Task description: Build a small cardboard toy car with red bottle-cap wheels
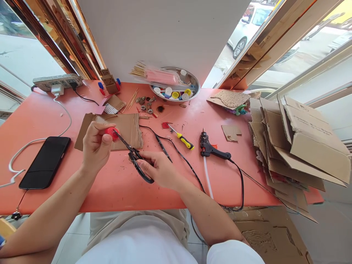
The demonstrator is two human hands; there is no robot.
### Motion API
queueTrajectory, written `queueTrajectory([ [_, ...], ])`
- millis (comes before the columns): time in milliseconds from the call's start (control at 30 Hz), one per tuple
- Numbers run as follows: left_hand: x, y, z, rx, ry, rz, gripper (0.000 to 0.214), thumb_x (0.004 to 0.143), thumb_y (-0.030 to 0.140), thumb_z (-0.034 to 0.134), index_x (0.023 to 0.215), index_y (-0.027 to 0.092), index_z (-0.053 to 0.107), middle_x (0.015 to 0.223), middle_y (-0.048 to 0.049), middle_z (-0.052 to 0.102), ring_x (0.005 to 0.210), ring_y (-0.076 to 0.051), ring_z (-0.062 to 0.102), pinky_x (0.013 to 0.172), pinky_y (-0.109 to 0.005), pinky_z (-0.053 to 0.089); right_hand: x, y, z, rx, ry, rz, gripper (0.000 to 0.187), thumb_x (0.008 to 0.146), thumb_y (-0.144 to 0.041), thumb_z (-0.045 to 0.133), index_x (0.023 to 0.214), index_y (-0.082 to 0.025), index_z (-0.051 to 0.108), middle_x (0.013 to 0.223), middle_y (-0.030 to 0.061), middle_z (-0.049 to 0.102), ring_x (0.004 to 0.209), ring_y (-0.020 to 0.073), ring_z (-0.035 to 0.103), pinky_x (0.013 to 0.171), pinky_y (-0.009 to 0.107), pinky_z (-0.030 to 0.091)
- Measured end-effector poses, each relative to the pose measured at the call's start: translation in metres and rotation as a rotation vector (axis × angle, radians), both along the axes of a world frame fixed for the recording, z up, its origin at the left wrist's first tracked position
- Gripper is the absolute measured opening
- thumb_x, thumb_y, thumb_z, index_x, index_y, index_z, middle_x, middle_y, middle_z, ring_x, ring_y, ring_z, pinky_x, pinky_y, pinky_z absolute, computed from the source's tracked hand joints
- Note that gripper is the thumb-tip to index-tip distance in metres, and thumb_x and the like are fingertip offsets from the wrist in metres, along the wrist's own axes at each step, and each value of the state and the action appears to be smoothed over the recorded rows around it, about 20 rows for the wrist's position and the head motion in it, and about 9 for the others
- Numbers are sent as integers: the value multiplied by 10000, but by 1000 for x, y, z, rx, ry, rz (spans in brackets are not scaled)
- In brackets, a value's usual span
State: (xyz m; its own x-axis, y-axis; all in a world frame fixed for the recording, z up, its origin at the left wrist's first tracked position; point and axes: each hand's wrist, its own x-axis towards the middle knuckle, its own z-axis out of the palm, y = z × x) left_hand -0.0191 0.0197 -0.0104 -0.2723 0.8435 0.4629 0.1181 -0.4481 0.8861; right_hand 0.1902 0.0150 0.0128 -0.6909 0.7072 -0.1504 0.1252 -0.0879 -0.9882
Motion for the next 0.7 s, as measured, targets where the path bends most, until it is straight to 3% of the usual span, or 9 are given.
queueTrajectory([
  [267, -2, 1, -2, 41, -13, 30, 500, 808, 714, 824, 946, 237, 763, 856, -27, 733, 715, -149, 688, 679, -282, 579, 1, 6, -1, -302, 193, 57, 667, 744, -854, 759, 803, -197, 663, 548, -89, 379, 455, 68, 260, 431, 250, 180],
  [433, -1, 3, -2, 17, -97, -20, 506, 771, 715, 856, 929, 244, 758, 793, -12, 732, 644, -135, 662, 612, -263, 563, -2, 3, -2, -386, 258, 12, 671, 727, -847, 768, 844, -200, 636, 737, -26, 612, 420, 30, 253, 412, 256, 122],
  [500, 0, 4, 1, -34, -176, -120, 475, 775, 684, 872, 941, 252, 764, 732, 3, 709, 599, -127, 636, 608, -263, 568, -2, 3, -3, -317, 228, 15, 674, 745, -863, 736, 847, -206, 623, 686, -46, 565, 425, 44, 278, 424, 253, 174],
  [567, 1, 3, 4, -121, -266, -230, 451, 792, 672, 866, 928, 252, 773, 690, 4, 692, 600, -138, 642, 623, -280, 591, -1, 3, -3, -142, 121, 9, 619, 831, -823, 677, 871, -207, 631, 608, -70, 467, 456, 77, 320, 458, 254, 244],
  [633, 1, 3, 7, -208, -340, -296, 456, 785, 675, 869, 909, 243, 793, 685, -10, 697, 640, -159, 674, 637, -296, 615, 2, 3, -3, 103, -66, -44, 468, 947, -670, 619, 950, -203, 654, 598, -64, 460, 507, 111, 389, 509, 256, 287],
  [700, -1, 3, 10, -271, -393, -323, 463, 744, 653, 911, 918, 233, 823, 714, -23, 725, 665, -161, 688, 643, -290, 628, 5, 2, -2, 329, -280, -90, 268, 997, -462, 586, 1032, -205, 655, 657, -37, 563, 574, 141, 490, 558, 255, 313],
])
